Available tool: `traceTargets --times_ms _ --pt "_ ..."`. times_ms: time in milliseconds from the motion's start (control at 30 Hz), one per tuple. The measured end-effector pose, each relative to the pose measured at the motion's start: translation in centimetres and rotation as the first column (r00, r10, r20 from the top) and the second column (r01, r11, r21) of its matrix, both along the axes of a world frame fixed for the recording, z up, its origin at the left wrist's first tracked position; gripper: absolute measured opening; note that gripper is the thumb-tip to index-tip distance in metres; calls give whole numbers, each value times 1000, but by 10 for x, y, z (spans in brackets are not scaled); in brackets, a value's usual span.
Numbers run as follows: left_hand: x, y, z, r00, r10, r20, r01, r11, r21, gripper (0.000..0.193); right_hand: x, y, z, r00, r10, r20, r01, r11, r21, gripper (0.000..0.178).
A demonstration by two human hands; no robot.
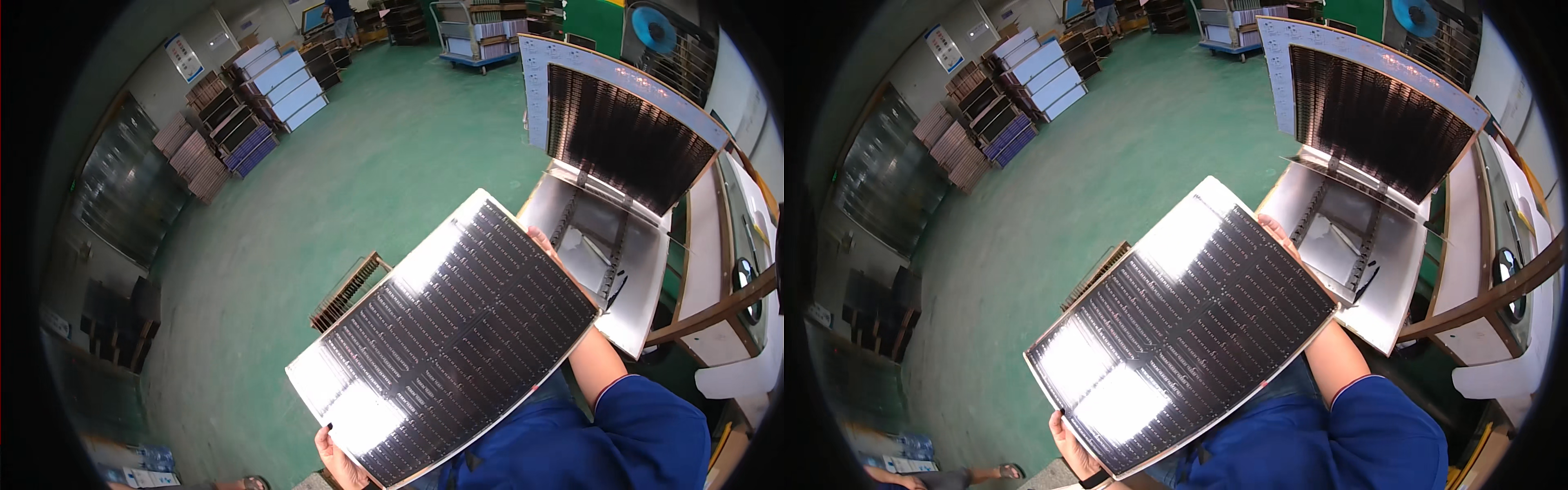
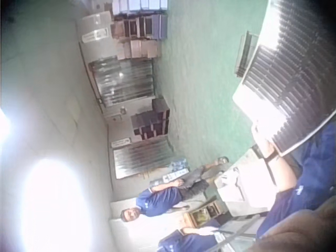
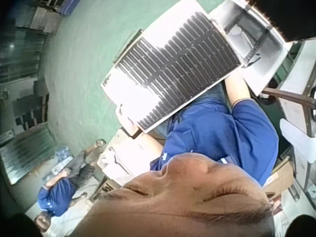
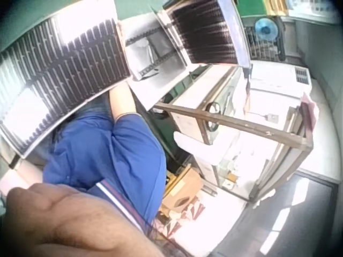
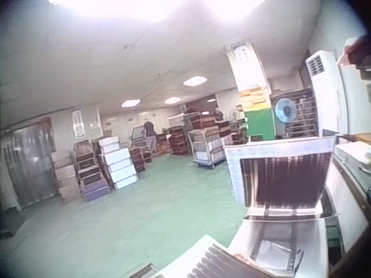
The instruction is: The recorder retrieves solar or electronic panels from a rack and inspects them individually before replacing them in a vertical storage rack.
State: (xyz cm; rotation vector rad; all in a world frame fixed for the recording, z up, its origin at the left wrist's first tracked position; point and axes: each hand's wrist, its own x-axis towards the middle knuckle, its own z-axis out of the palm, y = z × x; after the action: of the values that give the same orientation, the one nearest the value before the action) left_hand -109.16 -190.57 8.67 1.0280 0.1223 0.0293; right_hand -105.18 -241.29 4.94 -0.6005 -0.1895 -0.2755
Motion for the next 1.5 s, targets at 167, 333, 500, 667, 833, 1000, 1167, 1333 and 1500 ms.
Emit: traceTargets --times_ms 167,333,500,667,833,1000,1167,1333,1500 --pt "-8 -12 20 978 92 -185 -6 907 421 48 9 12 2 995 -67 -78 72 995 63 40" --pt "-8 -27 35 968 88 -236 -9 948 319 55 10 26 7 976 -99 -193 121 987 104 39" --pt "-6 -21 28 964 116 -241 -26 936 350 55 14 36 17 992 -93 -80 97 994 51 41" --pt "-3 -7 -4 1000 -19 -4 19 998 68 44 10 45 31 975 -169 -143 187 975 123 36" --pt "-1 6 -27 998 -58 -12 58 998 35 46 10 44 35 973 -176 -148 191 977 92 35" --pt "1 -1 -22 995 3 -98 2 999 48 49 10 45 29 985 -171 -23 172 982 74 53" --pt "-2 -17 -14 998 54 -40 -54 999 2 52 18 45 14 985 -169 -28 170 984 45 58" --pt "5 -21 -38 930 -93 -356 7 972 -234 31 -9 67 -4 998 40 -42 -41 999 -15 54" --pt "7 -51 -66 953 -19 -302 -72 956 -286 23 -56 137 18 893 270 -359 -167 941 294 65"
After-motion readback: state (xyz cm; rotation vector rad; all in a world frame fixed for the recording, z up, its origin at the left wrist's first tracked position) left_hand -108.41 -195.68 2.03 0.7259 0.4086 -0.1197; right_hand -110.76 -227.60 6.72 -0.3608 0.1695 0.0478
